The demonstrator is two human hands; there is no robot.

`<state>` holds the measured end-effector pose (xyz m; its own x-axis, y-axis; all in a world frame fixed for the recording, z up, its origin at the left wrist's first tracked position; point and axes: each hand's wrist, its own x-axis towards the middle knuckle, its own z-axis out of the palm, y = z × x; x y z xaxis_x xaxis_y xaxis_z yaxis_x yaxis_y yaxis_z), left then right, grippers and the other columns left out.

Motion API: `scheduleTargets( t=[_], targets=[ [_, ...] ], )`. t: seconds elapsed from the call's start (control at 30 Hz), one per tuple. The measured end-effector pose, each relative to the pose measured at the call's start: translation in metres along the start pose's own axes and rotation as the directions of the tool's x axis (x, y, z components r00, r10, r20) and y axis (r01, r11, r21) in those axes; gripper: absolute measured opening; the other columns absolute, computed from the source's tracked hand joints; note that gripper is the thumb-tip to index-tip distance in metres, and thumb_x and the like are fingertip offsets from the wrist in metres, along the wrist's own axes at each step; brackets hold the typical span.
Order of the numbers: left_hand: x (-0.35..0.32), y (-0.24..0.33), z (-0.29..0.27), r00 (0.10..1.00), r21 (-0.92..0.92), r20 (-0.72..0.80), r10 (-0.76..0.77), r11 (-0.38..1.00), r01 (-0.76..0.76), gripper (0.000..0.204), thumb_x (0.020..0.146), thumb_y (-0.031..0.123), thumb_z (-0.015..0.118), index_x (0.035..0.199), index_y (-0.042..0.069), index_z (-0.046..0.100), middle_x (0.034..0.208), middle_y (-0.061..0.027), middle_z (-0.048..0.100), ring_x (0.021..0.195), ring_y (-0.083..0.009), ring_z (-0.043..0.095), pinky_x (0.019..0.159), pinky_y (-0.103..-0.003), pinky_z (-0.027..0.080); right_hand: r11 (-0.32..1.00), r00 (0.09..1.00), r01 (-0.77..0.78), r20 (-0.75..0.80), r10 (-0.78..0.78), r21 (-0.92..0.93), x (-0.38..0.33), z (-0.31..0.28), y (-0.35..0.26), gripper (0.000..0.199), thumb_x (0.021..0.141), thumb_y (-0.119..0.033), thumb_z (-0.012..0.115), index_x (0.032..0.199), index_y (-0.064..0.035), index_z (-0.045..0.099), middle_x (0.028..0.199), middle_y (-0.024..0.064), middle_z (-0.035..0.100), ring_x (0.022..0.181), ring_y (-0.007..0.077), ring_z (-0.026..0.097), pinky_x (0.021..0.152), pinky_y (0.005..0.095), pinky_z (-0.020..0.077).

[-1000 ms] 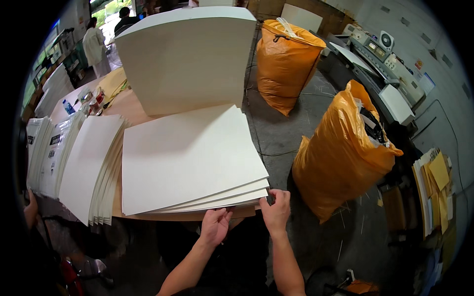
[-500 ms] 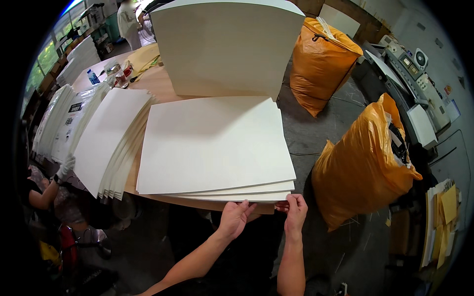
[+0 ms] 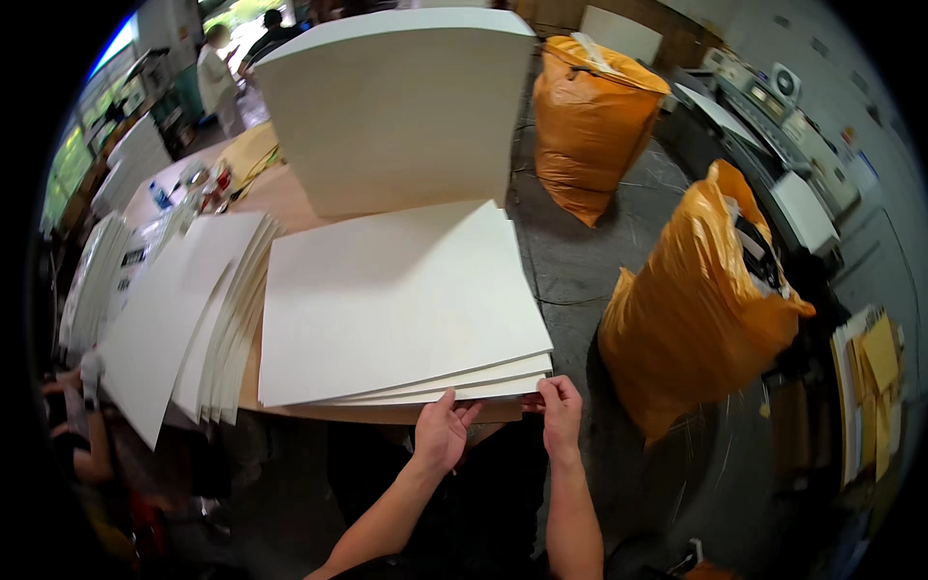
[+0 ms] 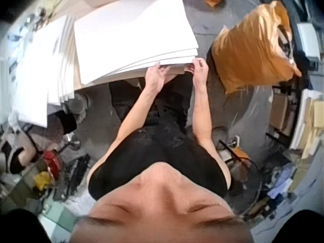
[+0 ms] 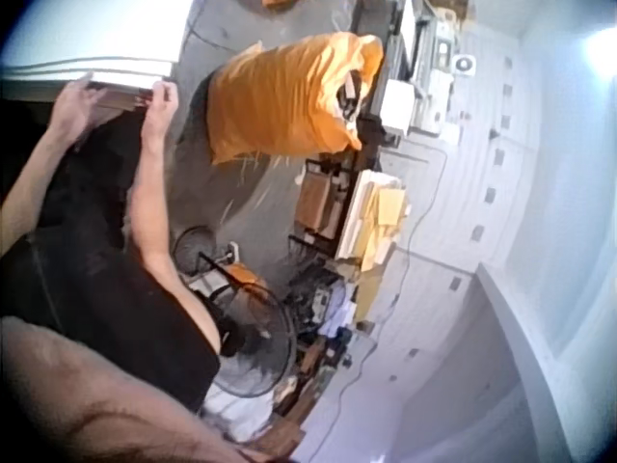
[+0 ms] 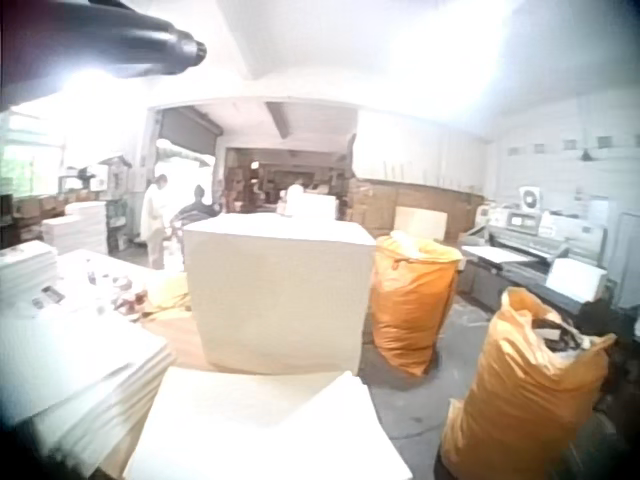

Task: The person picks up stacks of white paper from a table, aligns the edges by hand, and places them onto a larger stack.

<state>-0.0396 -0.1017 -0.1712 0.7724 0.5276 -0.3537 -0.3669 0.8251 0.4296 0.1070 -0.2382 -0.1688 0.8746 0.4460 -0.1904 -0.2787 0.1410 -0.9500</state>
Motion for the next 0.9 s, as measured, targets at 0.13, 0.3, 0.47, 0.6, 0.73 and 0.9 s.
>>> scheduleTargets(
  t=[0.13,0.3,0.47,0.6,0.73,0.9],
  targets=[
    [0.001,0.007,0.002,0.999,-0.036,-0.03,-0.039,0.999,0.038,0.028,0.108,0.014,0.049,0.13,-0.003,0.054,0.132,-0.0147,0.063,0.127,-0.0291,0.06,0.113,-0.048,0.049,0.985,0.982,0.11,-0.17,-0.086,0.135,-0.03,0.004,0.008,0.021,0.107,-0.025,0.058,0.101,-0.0049,0.061,0.085,0.0075,0.069,0.07,0.0123,0.066,0.058,0.0241,0.0528],
    [0.004,0.024,0.006,0.996,-0.191,0.014,-0.09,0.977,0.091,0.037,0.103,0.014,0.05,0.135,-0.004,0.053,0.142,-0.0179,0.058,0.134,-0.0345,0.055,0.117,-0.05,0.045,0.937,0.991,0.06,0.091,-0.096,0.345,-0.062,0.062,0.014,0.041,0.104,-0.028,0.064,0.133,0.0,0.055,0.126,0.0149,0.064,0.118,0.0186,0.063,0.091,0.03,0.0556],
    [-0.005,0.041,0.008,0.973,-0.307,0.162,-0.167,0.928,0.21,0.051,0.099,0.024,0.055,0.142,-0.003,0.048,0.149,-0.0198,0.051,0.145,-0.0368,0.042,0.124,-0.052,0.032,0.675,0.922,-0.343,0.37,0.11,0.653,-0.007,0.096,0.025,0.045,0.1,-0.024,0.072,0.133,0.0027,0.058,0.127,0.0099,0.065,0.118,0.0185,0.062,0.099,0.032,0.0518],
    [-0.013,0.061,-0.018,0.985,-0.403,0.166,-0.037,0.909,0.102,0.063,0.092,0.026,0.067,0.146,0.001,0.045,0.153,-0.0182,0.047,0.145,-0.0358,0.039,0.125,-0.052,0.027,0.645,0.977,-0.214,0.148,0.156,0.734,-0.005,0.11,0.023,0.041,0.098,-0.01,0.072,0.135,-0.0001,0.057,0.129,0.0088,0.064,0.117,0.0217,0.063,0.101,0.0371,0.0539],
    [-0.034,0.147,-0.102,0.94,-0.378,0.084,0.332,0.883,-0.278,0.069,0.089,0.029,0.074,0.146,0.002,0.046,0.149,-0.0175,0.051,0.14,-0.035,0.045,0.121,-0.051,0.032,0.629,0.97,-0.206,0.07,0.234,0.749,-0.006,0.111,0.014,0.044,0.095,-0.009,0.076,0.134,-0.001,0.057,0.127,0.0081,0.064,0.116,0.0218,0.063,0.101,0.0376,0.0533],
    [-0.066,0.255,-0.161,0.908,-0.126,-0.069,0.414,0.899,-0.419,0.086,0.092,0.061,0.062,0.15,0.0,0.045,0.145,-0.0171,0.056,0.132,-0.0353,0.053,0.112,-0.052,0.041,0.623,0.975,-0.134,-0.01,0.221,0.77,-0.003,0.124,0.032,0.048,0.092,-0.008,0.079,0.134,0.0001,0.057,0.127,0.0093,0.064,0.116,0.0241,0.062,0.101,0.0394,0.0515]
  ],
)
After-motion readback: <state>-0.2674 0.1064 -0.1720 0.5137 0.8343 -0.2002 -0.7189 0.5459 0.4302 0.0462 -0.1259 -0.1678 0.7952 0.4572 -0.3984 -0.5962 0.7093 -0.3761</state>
